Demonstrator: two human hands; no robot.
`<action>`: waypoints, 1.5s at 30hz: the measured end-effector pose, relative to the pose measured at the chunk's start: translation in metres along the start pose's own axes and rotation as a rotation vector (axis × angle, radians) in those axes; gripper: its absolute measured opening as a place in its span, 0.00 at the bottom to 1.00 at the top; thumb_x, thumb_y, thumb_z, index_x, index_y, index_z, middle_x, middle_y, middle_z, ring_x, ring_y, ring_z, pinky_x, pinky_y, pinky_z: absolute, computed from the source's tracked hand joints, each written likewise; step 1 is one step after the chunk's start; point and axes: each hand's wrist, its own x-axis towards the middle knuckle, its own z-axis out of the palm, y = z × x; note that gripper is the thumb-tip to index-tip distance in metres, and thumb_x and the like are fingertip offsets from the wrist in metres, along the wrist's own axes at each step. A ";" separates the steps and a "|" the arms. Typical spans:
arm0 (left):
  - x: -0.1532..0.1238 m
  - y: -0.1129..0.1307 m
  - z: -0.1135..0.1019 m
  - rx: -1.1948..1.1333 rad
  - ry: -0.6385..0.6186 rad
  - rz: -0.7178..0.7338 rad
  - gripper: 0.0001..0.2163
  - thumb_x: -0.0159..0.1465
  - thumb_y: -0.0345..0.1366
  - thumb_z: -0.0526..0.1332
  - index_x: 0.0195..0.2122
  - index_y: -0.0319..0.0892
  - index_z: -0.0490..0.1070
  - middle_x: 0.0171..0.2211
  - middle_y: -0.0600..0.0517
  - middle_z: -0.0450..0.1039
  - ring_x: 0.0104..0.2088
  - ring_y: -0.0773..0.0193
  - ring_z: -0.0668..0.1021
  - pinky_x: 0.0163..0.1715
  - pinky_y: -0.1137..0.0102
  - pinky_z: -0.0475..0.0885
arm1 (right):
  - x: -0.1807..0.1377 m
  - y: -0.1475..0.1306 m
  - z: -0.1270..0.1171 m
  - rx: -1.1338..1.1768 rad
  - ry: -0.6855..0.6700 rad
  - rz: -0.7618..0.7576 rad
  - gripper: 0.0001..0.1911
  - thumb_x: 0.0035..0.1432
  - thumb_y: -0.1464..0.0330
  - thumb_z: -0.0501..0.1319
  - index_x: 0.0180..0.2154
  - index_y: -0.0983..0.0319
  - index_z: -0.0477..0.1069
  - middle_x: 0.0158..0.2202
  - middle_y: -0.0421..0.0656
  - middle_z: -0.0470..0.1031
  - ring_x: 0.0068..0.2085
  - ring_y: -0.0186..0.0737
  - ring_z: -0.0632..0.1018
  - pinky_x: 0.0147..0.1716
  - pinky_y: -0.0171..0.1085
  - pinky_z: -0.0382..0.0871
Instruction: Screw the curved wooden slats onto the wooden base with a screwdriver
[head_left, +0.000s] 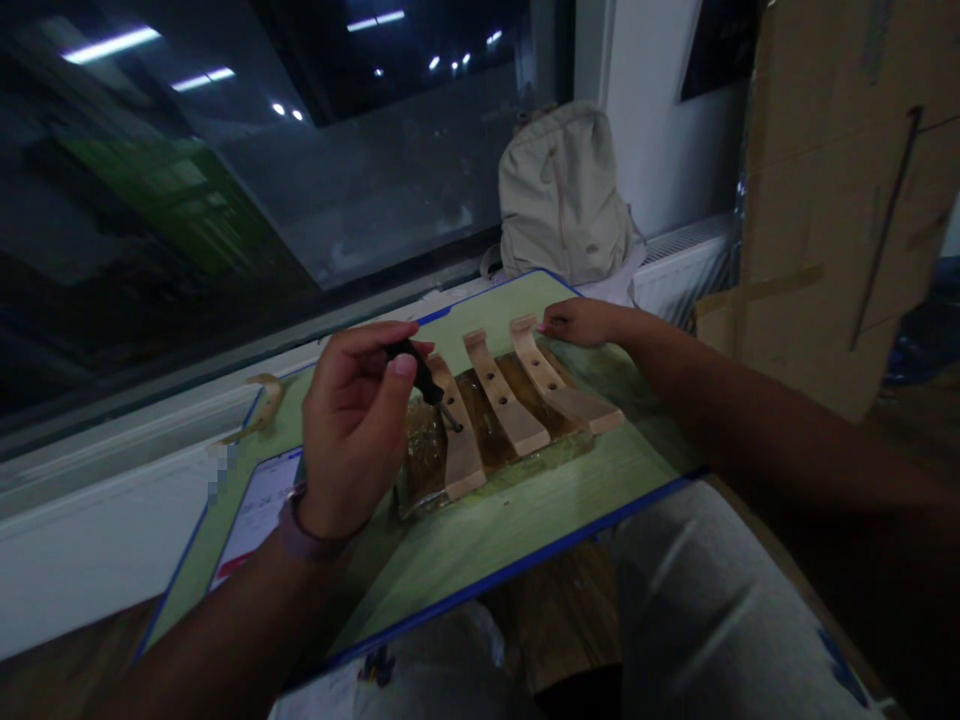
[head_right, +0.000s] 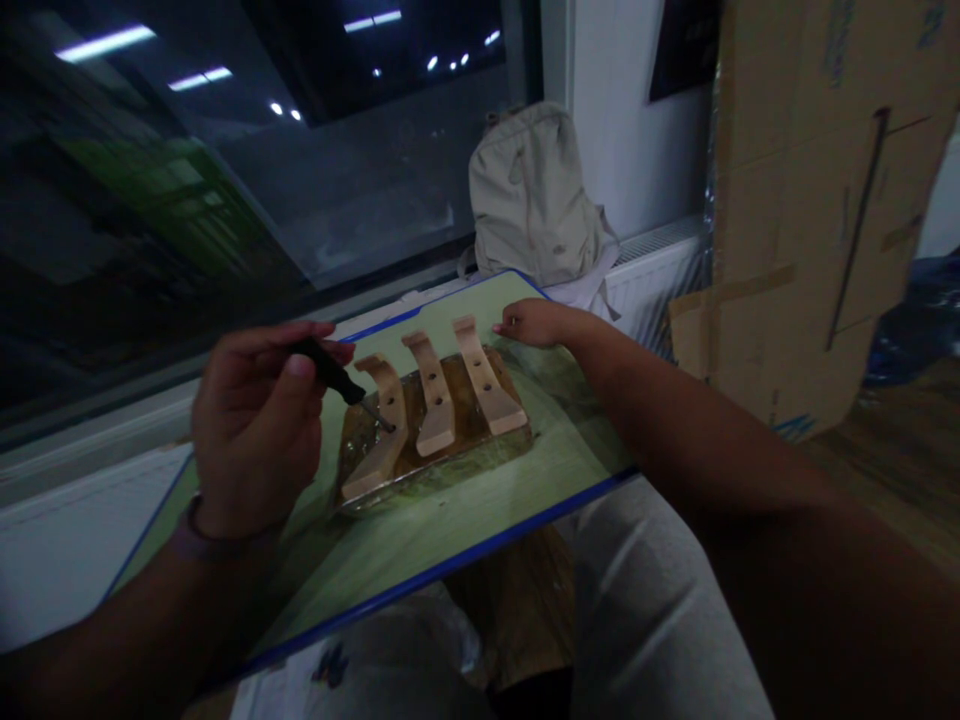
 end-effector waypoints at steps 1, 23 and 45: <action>0.001 -0.001 -0.001 0.019 0.014 0.028 0.09 0.59 0.34 0.66 0.42 0.48 0.74 0.40 0.52 0.74 0.40 0.64 0.78 0.44 0.65 0.75 | 0.000 0.000 0.000 -0.001 -0.002 0.000 0.20 0.66 0.60 0.49 0.38 0.66 0.74 0.40 0.52 0.78 0.38 0.43 0.76 0.37 0.37 0.63; 0.005 -0.001 -0.006 0.100 0.053 0.065 0.07 0.58 0.34 0.67 0.38 0.50 0.77 0.40 0.54 0.75 0.39 0.64 0.79 0.45 0.64 0.77 | -0.001 -0.001 -0.001 -0.018 -0.006 -0.002 0.22 0.66 0.59 0.48 0.39 0.67 0.75 0.41 0.53 0.78 0.38 0.44 0.76 0.36 0.37 0.63; 0.004 0.005 -0.005 0.161 0.055 0.106 0.06 0.58 0.34 0.67 0.37 0.49 0.76 0.41 0.53 0.73 0.40 0.63 0.78 0.45 0.61 0.76 | 0.000 0.000 -0.001 0.024 0.000 0.000 0.22 0.65 0.58 0.49 0.39 0.66 0.75 0.40 0.54 0.78 0.38 0.47 0.76 0.37 0.40 0.64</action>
